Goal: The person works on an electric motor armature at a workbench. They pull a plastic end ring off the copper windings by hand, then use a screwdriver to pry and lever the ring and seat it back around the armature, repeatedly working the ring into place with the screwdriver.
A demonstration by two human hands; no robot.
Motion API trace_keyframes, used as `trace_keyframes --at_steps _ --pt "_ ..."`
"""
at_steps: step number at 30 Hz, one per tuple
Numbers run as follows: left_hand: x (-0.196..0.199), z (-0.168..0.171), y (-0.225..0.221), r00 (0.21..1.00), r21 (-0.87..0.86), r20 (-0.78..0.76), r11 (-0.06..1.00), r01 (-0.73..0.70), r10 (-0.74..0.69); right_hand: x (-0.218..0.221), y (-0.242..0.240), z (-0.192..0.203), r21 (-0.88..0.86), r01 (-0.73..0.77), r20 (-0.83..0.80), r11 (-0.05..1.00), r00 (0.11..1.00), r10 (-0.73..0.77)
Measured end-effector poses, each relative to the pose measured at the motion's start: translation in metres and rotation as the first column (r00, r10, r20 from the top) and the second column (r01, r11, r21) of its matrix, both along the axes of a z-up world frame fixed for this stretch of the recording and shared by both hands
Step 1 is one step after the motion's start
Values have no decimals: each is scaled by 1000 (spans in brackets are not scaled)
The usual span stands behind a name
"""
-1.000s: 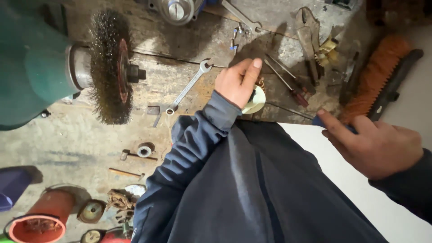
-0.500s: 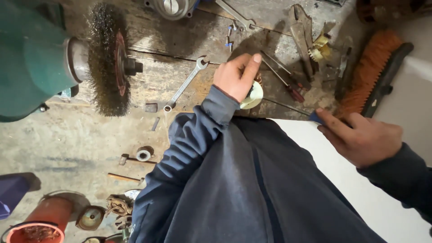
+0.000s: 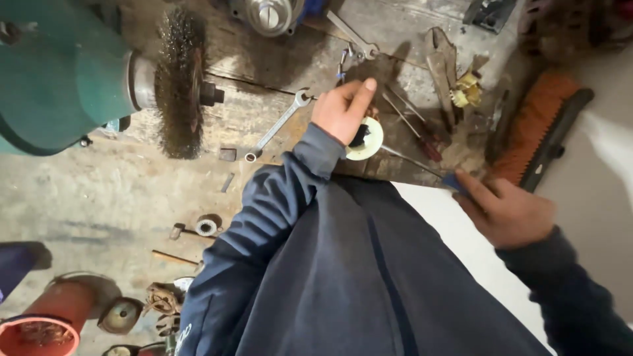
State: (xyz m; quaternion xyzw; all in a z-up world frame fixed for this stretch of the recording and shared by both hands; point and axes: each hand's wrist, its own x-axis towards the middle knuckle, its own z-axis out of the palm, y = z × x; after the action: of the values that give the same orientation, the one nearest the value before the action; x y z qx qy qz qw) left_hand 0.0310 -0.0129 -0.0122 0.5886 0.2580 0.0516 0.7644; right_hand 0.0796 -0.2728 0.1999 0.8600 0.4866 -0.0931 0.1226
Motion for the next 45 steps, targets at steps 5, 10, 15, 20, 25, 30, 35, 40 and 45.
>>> trace_keyframes --at_steps 5,10,15,20,25,30,35,40,45 --pt "-2 4 -1 997 142 -34 987 79 -75 1 61 43 -332 -58 54 942 995 81" --pt "-1 -2 -2 999 264 -3 963 48 -49 19 82 54 -599 -234 -113 766 971 209" --pt "2 -6 -5 1000 380 5 925 22 -25 7 128 62 -741 -214 -4 637 949 316" --pt "5 -10 -7 998 509 62 860 -32 0 2 140 62 -794 -278 34 541 867 496" --pt "11 -23 -19 997 568 69 820 -67 33 9 123 65 -747 -77 52 660 984 173" --pt "13 -20 -19 992 547 122 836 -43 -28 30 -26 84 -369 103 -29 924 992 -122" --pt "8 -18 -16 998 500 57 866 3 -37 21 45 71 -400 18 -35 916 999 -35" --pt "3 -16 -8 976 412 211 911 -36 -57 32 45 58 -425 -126 -64 897 992 109" --pt "2 -13 -6 965 403 264 909 -105 -6 52 39 47 -395 -215 -103 893 976 190"
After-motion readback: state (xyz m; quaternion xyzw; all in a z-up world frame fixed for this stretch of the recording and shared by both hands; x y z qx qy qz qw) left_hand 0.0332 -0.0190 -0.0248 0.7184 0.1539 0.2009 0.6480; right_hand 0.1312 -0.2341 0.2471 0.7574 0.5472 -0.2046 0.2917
